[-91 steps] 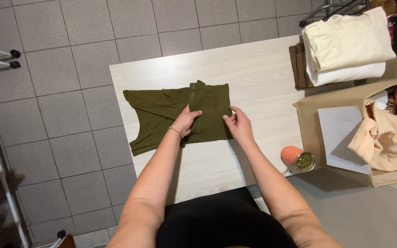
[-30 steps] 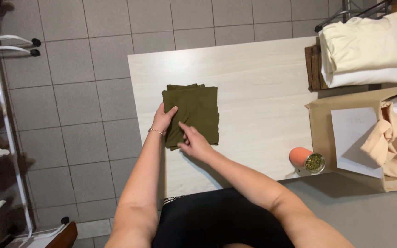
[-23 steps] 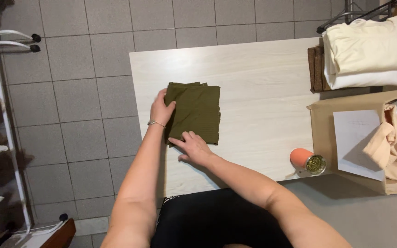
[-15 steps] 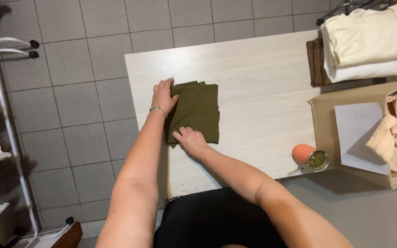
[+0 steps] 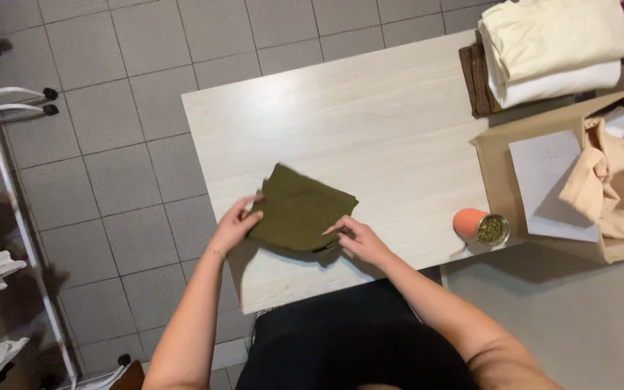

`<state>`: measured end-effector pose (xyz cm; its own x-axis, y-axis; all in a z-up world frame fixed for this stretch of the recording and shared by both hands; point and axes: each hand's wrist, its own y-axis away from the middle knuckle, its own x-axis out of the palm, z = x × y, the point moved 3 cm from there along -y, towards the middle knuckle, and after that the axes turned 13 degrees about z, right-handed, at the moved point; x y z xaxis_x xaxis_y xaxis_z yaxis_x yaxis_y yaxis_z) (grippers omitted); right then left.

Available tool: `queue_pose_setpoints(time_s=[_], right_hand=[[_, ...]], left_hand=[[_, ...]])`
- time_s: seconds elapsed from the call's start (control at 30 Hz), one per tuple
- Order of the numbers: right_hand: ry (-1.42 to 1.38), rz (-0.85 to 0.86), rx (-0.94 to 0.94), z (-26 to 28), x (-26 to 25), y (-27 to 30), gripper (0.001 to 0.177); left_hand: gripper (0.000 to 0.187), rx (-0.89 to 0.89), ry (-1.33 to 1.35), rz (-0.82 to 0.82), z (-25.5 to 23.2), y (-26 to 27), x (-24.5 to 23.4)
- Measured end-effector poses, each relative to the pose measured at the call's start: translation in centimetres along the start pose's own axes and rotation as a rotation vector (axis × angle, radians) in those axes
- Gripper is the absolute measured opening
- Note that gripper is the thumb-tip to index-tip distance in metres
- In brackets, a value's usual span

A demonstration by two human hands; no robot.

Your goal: Folding various garments on a table and organizing them into a box

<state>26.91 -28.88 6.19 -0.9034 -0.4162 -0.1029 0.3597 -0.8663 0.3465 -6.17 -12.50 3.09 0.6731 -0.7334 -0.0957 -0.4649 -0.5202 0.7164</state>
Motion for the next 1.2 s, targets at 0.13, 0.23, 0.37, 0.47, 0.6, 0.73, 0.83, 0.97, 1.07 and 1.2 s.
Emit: queue_pose_setpoints(time_s=[0.13, 0.23, 0.37, 0.47, 0.6, 0.73, 0.83, 0.97, 1.07, 1.2], right_hand=[[-0.233, -0.061, 0.100, -3.3, -1.1, 2.8, 0.027], [-0.359, -0.095, 0.089, 4.3, -4.0, 0.9, 0.020], [-0.691, -0.455, 0.283, -3.9, -6.2, -3.2, 0.027], [-0.508, -0.730, 0.312, -9.7, -8.7, -4.0, 0.035], [-0.011, -0.625, 0.468, -5.3, -6.4, 1.1, 0.036], [0.049, -0.544, 0.383, -4.9, -3.3, 2.0, 0.030], [0.256, -0.555, 0.229, -2.3, -4.6, -0.4, 0.027], [0.619, -0.427, 0.070, 3.1, -7.1, -5.6, 0.043], [0.813, -0.274, 0.240, 0.0, -8.8, -9.7, 0.055], [1.005, -0.276, 0.231, -1.3, -10.4, -11.0, 0.044]], left_hand=[[0.025, -0.017, 0.674, 0.094, -1.1, 6.3, 3.9], [0.031, 0.021, 0.973, 0.145, -5.3, 7.9, 4.4], [0.024, -0.012, 1.251, 0.053, -2.3, 2.8, 4.3], [0.059, 0.066, 0.880, -0.198, -0.9, 1.3, 3.5], [0.050, 0.047, 0.191, -0.312, 0.4, 3.2, 4.1], [0.034, 0.077, -0.160, -0.323, 2.3, 1.3, 5.2], [0.039, 0.182, -0.376, -0.351, -0.9, -0.7, 5.1], [0.043, 0.162, -0.732, -0.344, -2.9, -3.9, 4.3], [0.044, 0.084, -0.944, -0.354, -0.8, -7.3, 3.2], [0.027, 0.065, -0.943, -0.254, -1.6, -6.8, 1.8]])
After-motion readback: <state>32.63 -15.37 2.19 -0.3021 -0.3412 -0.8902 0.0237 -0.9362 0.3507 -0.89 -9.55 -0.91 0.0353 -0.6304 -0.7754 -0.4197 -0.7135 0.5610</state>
